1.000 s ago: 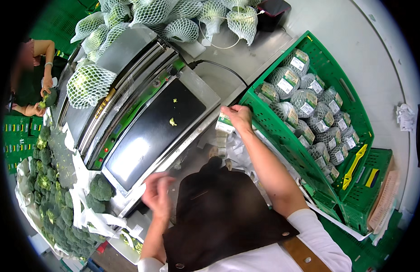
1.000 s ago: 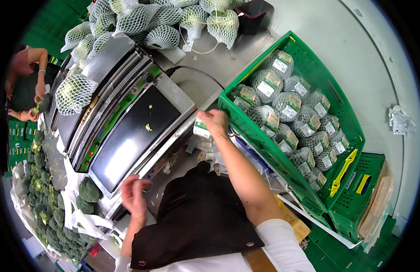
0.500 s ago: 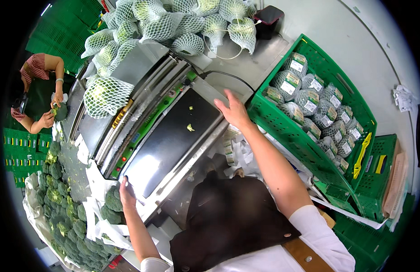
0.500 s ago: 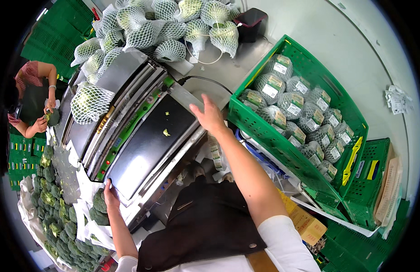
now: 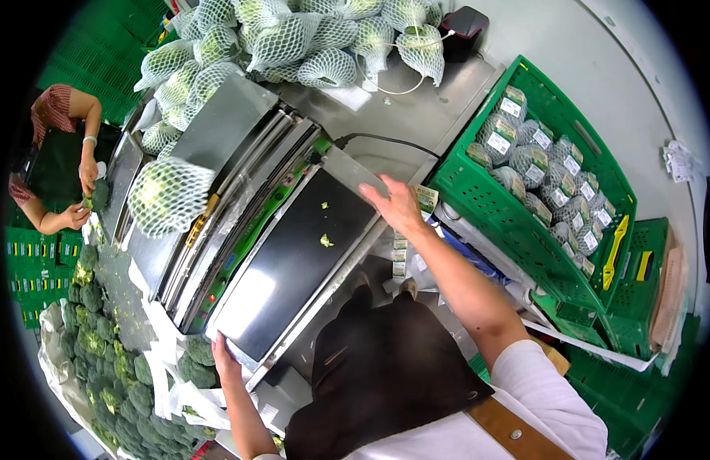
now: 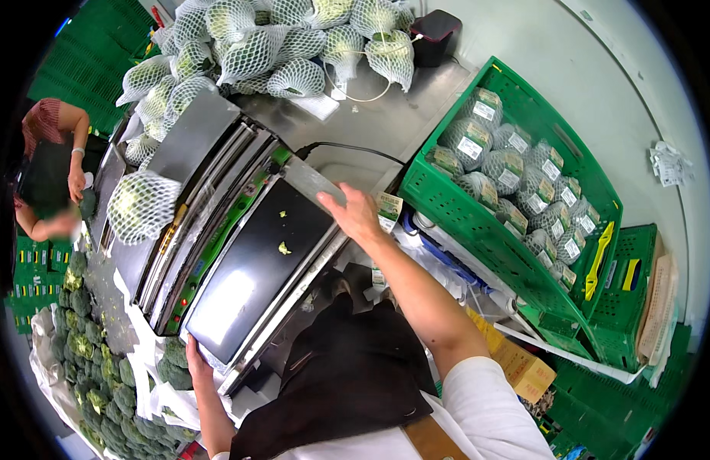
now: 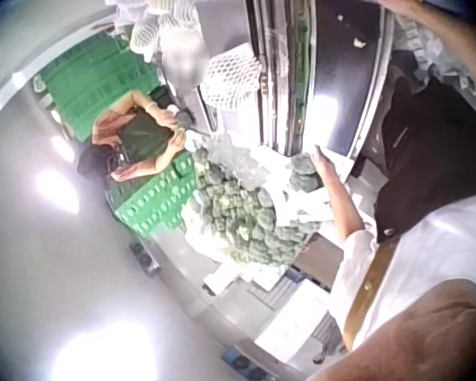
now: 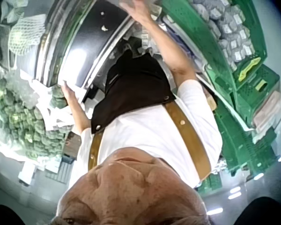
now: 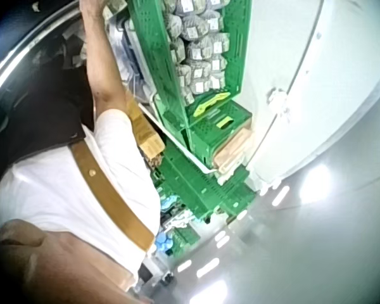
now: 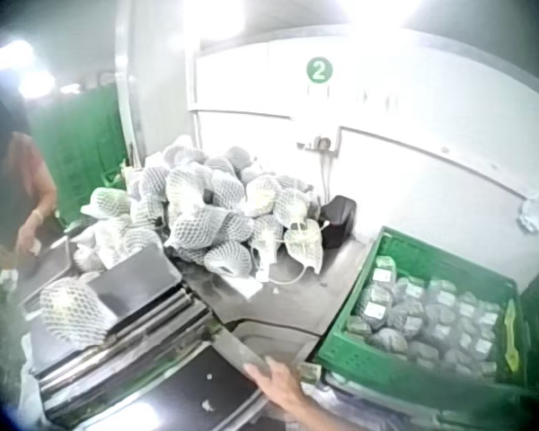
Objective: The person wraps individual produce items in plastic film using a heat-sealing machine and places them into a green crate.
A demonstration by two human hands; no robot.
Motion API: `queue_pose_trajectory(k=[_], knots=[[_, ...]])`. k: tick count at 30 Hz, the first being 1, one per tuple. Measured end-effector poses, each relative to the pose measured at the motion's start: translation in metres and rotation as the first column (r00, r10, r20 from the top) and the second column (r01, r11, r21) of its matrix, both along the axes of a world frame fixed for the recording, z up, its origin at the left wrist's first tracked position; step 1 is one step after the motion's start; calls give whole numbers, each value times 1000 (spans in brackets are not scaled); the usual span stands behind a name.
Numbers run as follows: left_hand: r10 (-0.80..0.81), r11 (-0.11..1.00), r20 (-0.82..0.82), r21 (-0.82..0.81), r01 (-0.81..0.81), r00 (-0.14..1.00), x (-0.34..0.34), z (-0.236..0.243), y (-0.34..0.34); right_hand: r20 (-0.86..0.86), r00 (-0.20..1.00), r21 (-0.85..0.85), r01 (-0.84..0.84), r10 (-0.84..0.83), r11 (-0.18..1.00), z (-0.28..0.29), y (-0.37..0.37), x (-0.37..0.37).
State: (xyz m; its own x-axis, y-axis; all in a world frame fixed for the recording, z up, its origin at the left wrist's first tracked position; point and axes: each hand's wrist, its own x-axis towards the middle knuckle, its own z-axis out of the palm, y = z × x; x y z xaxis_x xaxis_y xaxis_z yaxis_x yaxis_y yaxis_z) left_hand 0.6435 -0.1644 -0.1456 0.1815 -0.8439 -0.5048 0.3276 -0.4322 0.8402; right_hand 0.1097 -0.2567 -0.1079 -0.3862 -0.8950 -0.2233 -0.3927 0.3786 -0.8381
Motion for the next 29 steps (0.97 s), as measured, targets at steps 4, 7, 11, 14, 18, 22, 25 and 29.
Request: queue_pose_trajectory(k=[4,7,11,14,18,22,25,29], knots=[[-34,999,95,31,31,995,14,7,0,-10,998,-128,54,-56,990,-3,4,14],[-84,995,36,64,82,996,8,14,-5,31,1000,-64,3,-1,998,-1,3,11],[85,985,860,-150,90,503,-58,73,1,19,999,-228,-25,30,973,2,24,2],[211,877,898,-348,330,386,-131,134,-5,-59,990,-473,83,-126,877,40,79,-11],[-134,739,502,-523,424,854,-282,153,-51,-263,925,-367,165,-273,915,76,177,-61],[-461,490,384,-642,590,800,-461,149,-106,-489,542,-608,350,-683,713,112,272,-175],[-545,398,434,-619,677,717,-561,138,-160,-275,302,-673,617,-913,407,135,341,-280],[-618,291,651,-332,897,441,-669,80,-234,-604,153,-221,911,-783,348,85,427,-407]])
